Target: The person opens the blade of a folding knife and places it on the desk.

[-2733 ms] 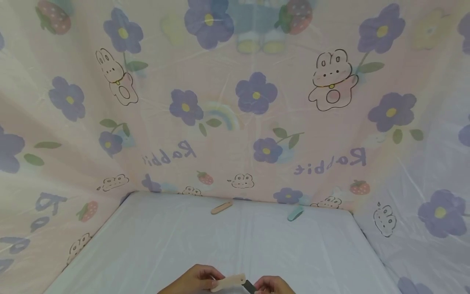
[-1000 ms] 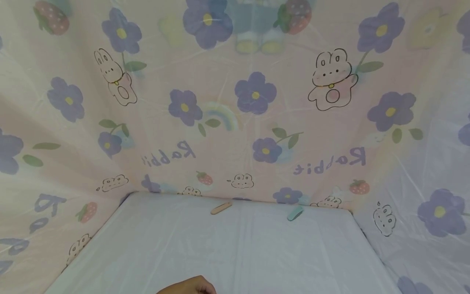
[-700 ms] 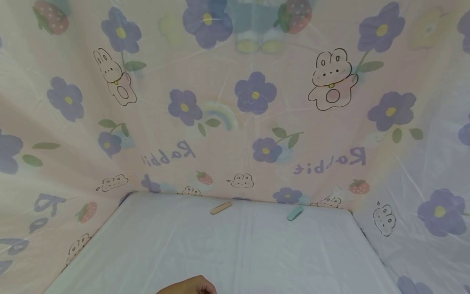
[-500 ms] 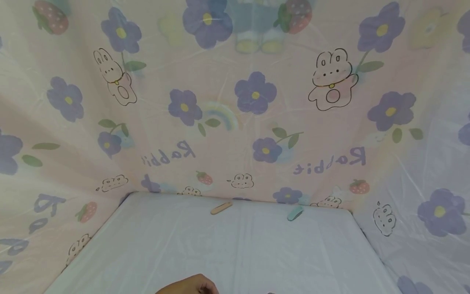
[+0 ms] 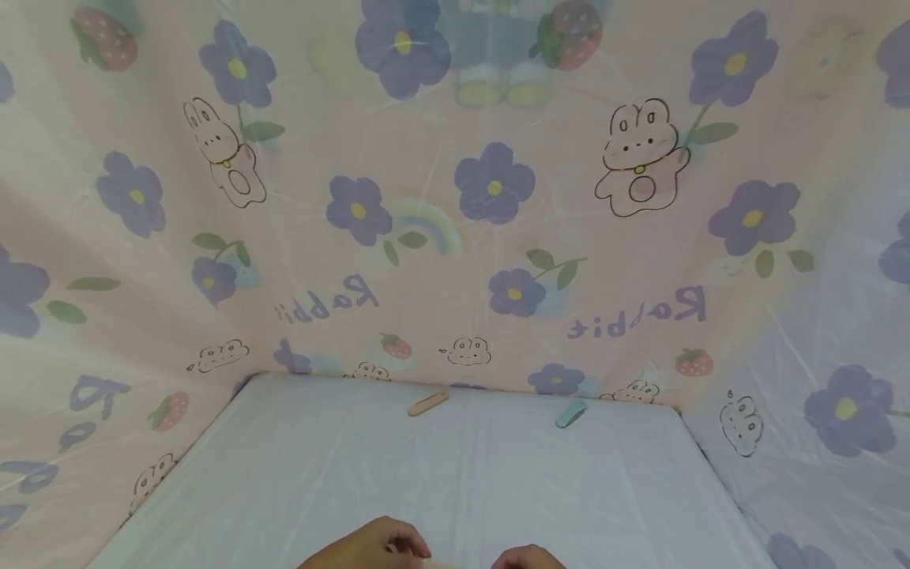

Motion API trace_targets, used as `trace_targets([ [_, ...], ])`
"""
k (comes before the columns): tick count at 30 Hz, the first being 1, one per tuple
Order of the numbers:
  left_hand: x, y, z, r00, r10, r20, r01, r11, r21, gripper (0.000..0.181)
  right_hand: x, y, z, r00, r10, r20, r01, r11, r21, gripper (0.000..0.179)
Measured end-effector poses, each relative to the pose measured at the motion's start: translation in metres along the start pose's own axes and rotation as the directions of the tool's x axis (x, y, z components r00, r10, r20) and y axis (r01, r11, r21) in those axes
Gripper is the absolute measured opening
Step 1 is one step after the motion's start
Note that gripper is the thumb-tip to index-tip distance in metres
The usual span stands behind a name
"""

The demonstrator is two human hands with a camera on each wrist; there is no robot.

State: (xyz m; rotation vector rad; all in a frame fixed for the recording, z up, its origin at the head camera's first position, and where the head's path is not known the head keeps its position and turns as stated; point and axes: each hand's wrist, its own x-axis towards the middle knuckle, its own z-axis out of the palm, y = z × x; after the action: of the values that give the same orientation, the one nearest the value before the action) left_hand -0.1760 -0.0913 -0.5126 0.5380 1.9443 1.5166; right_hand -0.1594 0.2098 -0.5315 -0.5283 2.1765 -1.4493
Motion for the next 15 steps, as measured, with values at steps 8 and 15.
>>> trace_targets([
  [8, 0.019, 0.002, -0.016, 0.988, 0.153, 0.020, -0.154, 0.977, 0.149, 0.016, 0.007, -0.004, -0.013, 0.998, 0.009, -0.056, -0.012, 0.999, -0.043, 0.018],
  [15, 0.031, 0.008, -0.023, 0.959, 0.282, -0.019, -0.260, 0.908, 0.329, 0.016, 0.012, -0.015, -0.025, 0.994, 0.014, -0.111, -0.018, 0.999, -0.035, 0.020],
])
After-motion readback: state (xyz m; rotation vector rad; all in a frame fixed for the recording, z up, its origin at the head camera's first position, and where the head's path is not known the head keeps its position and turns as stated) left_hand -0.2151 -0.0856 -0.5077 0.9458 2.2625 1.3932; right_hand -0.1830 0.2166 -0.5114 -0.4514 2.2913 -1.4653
